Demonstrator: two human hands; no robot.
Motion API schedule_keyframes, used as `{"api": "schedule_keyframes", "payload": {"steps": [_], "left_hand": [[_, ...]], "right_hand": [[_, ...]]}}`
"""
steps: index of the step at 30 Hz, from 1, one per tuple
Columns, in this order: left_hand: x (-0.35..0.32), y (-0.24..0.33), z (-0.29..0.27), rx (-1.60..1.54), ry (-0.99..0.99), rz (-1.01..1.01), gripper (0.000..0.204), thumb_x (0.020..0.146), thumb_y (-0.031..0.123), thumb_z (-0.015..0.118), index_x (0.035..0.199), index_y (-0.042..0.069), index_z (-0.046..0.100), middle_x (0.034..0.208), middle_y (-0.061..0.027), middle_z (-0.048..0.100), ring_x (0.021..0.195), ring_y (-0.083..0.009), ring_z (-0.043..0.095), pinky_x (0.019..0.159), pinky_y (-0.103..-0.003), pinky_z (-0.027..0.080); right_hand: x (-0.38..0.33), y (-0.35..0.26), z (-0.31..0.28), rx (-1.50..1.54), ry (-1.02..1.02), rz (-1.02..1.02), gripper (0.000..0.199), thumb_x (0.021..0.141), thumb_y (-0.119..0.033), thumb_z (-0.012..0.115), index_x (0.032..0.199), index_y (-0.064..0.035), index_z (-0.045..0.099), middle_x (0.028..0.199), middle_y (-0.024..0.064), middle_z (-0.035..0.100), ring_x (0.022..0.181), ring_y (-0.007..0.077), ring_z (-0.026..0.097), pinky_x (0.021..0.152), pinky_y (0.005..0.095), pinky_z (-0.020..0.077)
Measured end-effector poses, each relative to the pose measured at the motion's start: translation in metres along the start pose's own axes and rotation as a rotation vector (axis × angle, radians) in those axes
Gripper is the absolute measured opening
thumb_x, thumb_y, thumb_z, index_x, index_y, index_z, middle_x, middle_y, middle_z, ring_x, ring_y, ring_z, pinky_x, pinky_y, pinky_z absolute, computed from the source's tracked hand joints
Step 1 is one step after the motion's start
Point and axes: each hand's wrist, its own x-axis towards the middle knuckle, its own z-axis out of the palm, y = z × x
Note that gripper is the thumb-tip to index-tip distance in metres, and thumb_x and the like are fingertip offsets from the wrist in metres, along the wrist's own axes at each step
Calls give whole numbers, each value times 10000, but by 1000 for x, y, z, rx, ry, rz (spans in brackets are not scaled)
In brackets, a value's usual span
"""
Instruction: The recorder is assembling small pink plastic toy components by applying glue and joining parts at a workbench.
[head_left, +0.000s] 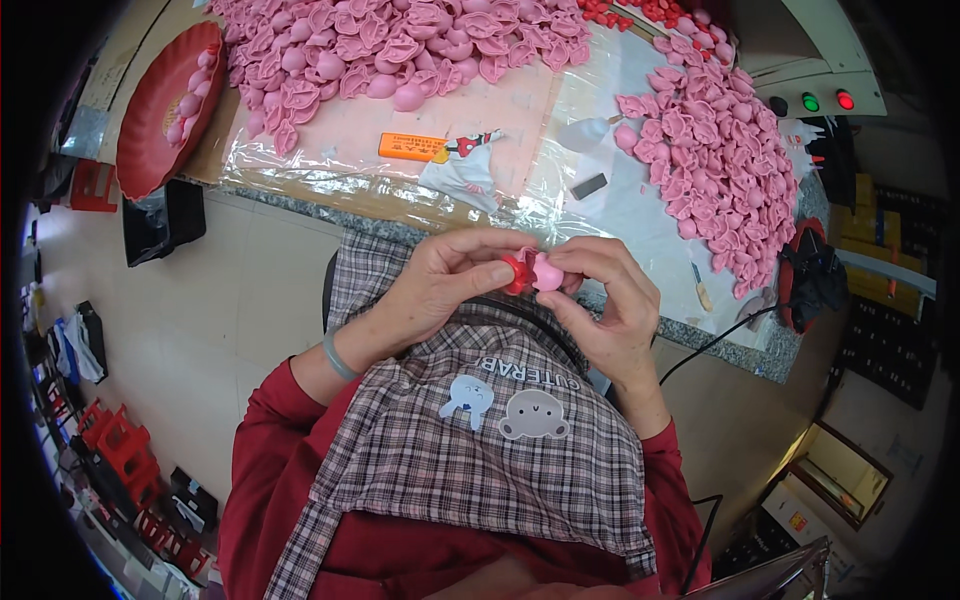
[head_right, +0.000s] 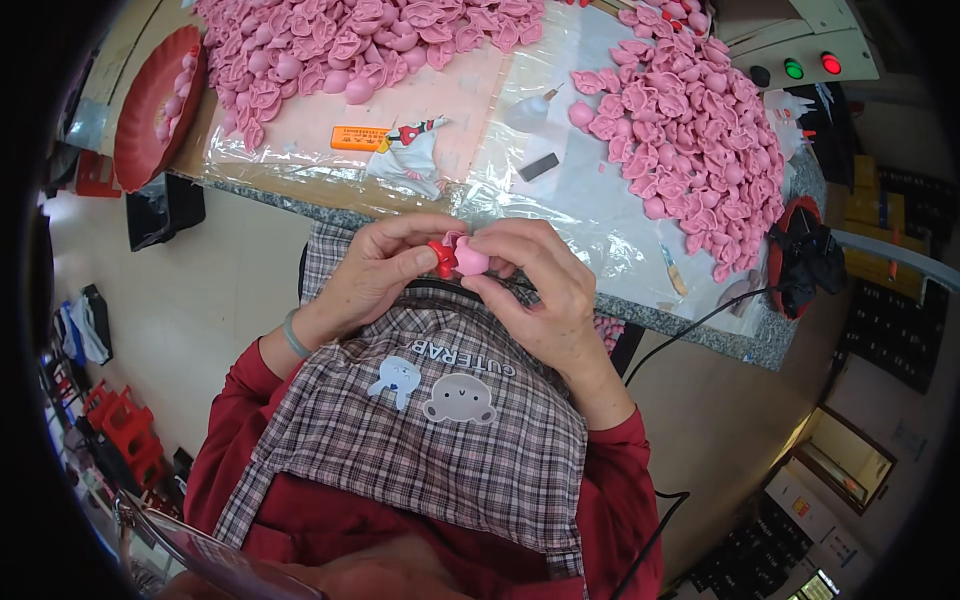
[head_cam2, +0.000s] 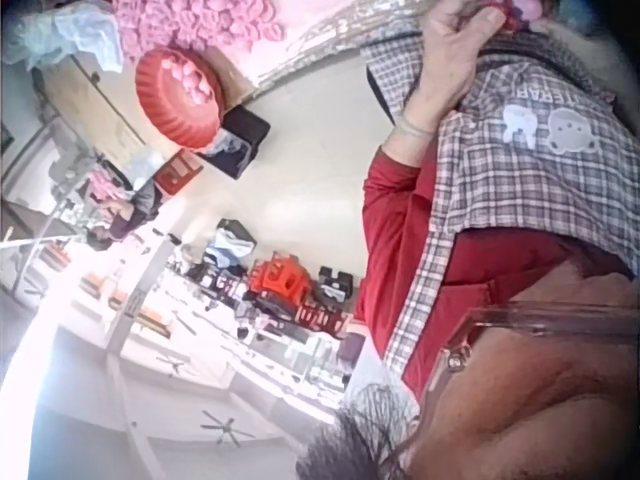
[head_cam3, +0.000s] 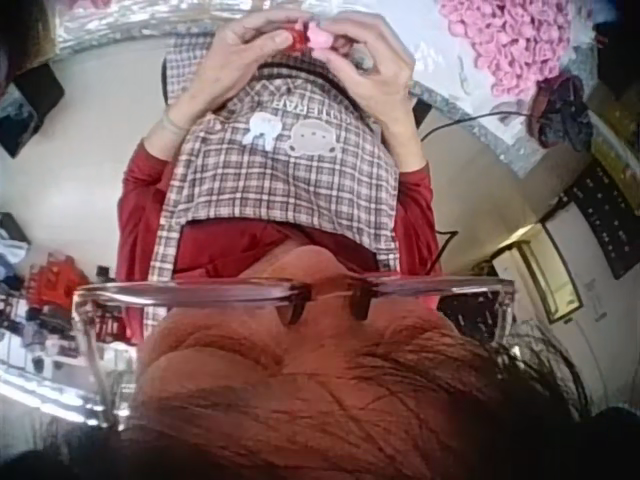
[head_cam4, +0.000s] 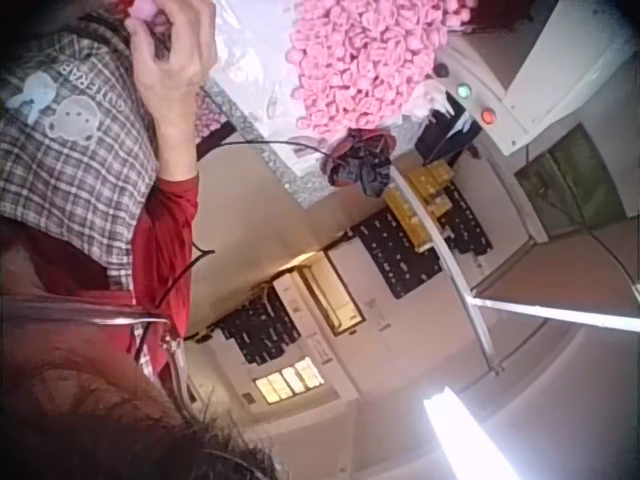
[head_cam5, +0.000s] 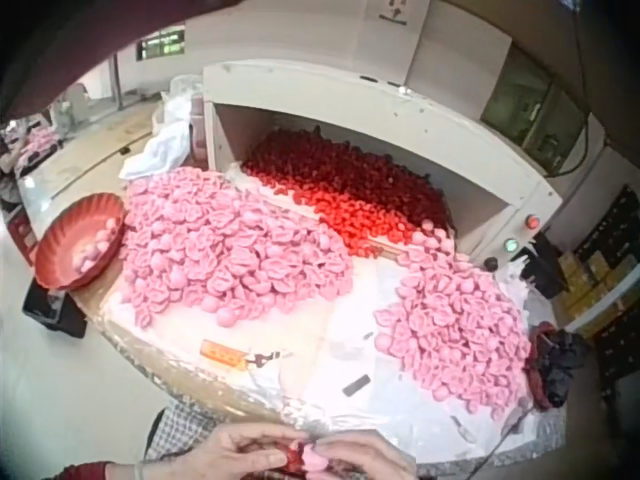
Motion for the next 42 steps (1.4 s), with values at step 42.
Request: {"api": "schedule_keyframes", "payload": {"steps": [42], "left_hand": [[-4, 3, -3, 164, -38, -17, 395, 873, -36, 634, 1260, -41, 556, 1182, -147, 621, 1078, -199, 618, 919, -304, 532]], "right_hand": [[1, 5, -4, -73, -92, -71, 346, 682, 24, 783, 1016, 0, 695, 1008, 146, 657, 871, 213, 665, 739, 289, 544]]}}
